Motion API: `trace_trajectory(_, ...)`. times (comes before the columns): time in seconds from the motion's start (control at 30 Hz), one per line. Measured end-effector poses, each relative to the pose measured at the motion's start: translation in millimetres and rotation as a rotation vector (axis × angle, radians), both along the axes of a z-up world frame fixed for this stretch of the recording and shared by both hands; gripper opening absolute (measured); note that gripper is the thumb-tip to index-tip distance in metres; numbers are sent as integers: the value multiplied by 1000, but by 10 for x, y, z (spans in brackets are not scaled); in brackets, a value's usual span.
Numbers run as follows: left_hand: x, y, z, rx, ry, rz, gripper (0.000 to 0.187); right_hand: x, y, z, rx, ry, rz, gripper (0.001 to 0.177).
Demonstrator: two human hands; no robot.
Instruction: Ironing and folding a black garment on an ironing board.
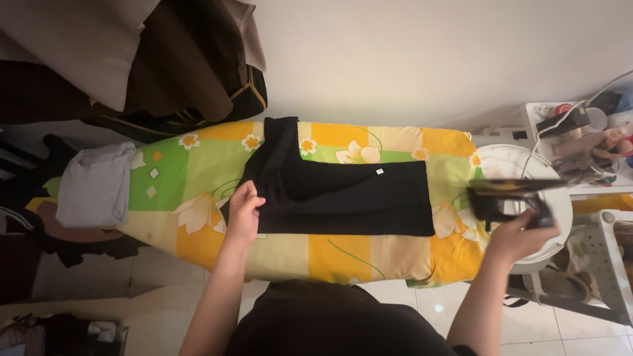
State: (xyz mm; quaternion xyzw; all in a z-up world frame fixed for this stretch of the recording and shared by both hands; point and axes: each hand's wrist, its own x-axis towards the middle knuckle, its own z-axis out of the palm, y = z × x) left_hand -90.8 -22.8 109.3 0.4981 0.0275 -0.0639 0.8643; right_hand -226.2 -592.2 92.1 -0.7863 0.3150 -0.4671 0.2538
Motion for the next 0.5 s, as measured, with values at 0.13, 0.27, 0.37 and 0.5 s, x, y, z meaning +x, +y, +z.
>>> trace_trajectory(0.13, 4, -14, -34, 1, -3, 0, 30, 349, -656, -142, 169, -260, -10, 35)
trace_trajectory(0.27, -3, -11, -54, 61, 31, 24, 31, 601, -721, -184, 47, -272, 11, 35)
trace_trajectory(0.37, -32, -2, -51, 61, 22, 27, 31, 690, -641, -284, -73, -252, -10, 34)
trace_trajectory(0.5, -7, 9, -63, 25, -18, 36, 31, 696, -242, -356, -54, -132, 90, 35)
